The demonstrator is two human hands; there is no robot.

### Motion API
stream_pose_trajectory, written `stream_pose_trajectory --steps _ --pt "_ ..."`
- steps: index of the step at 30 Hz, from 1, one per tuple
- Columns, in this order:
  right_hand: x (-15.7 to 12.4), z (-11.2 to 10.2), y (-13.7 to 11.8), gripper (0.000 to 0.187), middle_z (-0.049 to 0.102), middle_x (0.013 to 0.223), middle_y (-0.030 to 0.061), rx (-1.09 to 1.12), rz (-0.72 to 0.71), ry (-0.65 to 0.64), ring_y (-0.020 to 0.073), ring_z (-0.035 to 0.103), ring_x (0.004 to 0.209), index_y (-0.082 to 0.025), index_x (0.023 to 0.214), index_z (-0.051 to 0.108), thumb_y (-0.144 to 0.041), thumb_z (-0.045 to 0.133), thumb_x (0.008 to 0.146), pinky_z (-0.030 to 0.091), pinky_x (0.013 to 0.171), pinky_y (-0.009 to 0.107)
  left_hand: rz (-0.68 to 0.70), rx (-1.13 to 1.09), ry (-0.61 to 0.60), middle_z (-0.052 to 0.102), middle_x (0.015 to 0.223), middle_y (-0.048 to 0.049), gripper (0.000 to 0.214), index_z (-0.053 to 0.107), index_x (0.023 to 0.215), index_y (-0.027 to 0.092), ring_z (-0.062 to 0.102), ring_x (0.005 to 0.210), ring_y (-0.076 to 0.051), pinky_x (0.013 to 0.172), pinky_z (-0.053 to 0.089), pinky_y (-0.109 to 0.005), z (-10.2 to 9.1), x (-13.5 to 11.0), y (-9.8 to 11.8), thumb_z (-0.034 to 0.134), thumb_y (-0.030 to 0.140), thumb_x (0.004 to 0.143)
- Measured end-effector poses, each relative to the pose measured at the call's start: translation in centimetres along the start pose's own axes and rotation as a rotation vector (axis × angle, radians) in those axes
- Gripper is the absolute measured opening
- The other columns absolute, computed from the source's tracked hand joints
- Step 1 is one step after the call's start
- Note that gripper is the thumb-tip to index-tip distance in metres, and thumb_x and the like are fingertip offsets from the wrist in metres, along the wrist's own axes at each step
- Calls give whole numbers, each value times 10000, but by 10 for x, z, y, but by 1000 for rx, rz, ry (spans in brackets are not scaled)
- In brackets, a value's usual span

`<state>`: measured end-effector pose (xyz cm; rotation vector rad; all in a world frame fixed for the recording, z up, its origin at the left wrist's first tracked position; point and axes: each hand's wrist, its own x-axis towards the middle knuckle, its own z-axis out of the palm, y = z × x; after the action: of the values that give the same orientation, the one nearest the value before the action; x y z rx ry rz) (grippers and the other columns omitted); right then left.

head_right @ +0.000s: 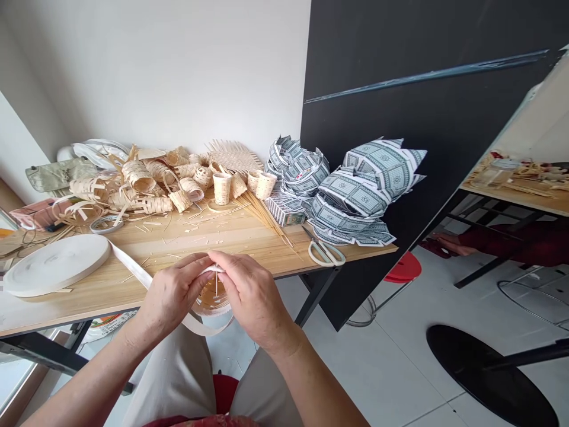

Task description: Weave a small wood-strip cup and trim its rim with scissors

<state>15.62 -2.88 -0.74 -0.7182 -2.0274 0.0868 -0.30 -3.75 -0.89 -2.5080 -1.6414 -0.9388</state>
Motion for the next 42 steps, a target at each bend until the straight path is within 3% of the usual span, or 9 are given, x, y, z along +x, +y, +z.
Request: stream_pose_trajectory --steps 7,12,15,19,24,32,35,39,42 --pt "4 9 5 257 671 940 83 -83 -101 41 162 614 872 -134 1072 553 -41 426 868 519 770 289 -56 -78 -1 684 905 -33 246 647 894 178 646 793 -159 706 491 -254 -4 5 0 404 213 893" --pt "8 9 6 277 632 1033 98 -137 -114 54 171 570 965 -135 1080 556 -33 427 858 481 841 296 -79 -100 29 680 931 -48 249 640 964 174 640 841 -169 752 486 -271 0 6 -4 404 203 890" --pt "9 6 5 203 605 982 99 -266 -135 56 188 542 891 -147 946 610 -63 450 854 465 781 309 -88 -123 24 677 938 -58 254 636 991 165 636 860 -176 766 482 -278 3 7 -9 410 218 887" --pt "10 4 5 215 552 699 40 -470 -288 -61 163 455 665 -152 732 599 -77 444 860 387 634 301 -87 -141 8 676 940 -55 268 632 1022 176 631 858 -176 757 474 -278 5 10 -10 413 182 868" --pt "17 1 12 249 515 645 14 -581 -501 -150 147 414 650 -147 660 571 -38 436 838 337 659 306 -94 -154 -8 667 837 -23 246 664 821 207 624 792 -154 700 456 -237 4 16 -5 435 117 817" --pt "27 1 24 270 523 623 12 -627 -662 -193 151 420 624 -161 617 562 -8 440 804 312 627 305 -91 -117 -25 602 689 -10 244 628 655 186 595 686 -130 618 426 -207 7 21 -8 444 115 799" --pt "24 -3 19 270 535 634 18 -578 -534 -195 143 450 600 -156 630 568 -36 430 827 321 579 281 -93 -97 4 606 707 -14 222 636 716 185 596 691 -139 627 427 -222 10 22 -12 446 145 823" --pt "12 -3 5 256 593 649 12 -376 -68 -190 118 525 574 -164 677 584 -77 423 856 345 533 241 -79 -62 156 624 821 -36 198 637 849 179 606 742 -153 656 442 -239 15 21 -17 439 172 853" --pt "6 6 -2 206 652 702 15 -270 167 -210 134 588 621 -173 747 610 -95 446 844 376 564 238 -32 -43 290 617 868 -42 200 628 924 180 608 743 -142 629 448 -221 19 19 -19 439 181 861"
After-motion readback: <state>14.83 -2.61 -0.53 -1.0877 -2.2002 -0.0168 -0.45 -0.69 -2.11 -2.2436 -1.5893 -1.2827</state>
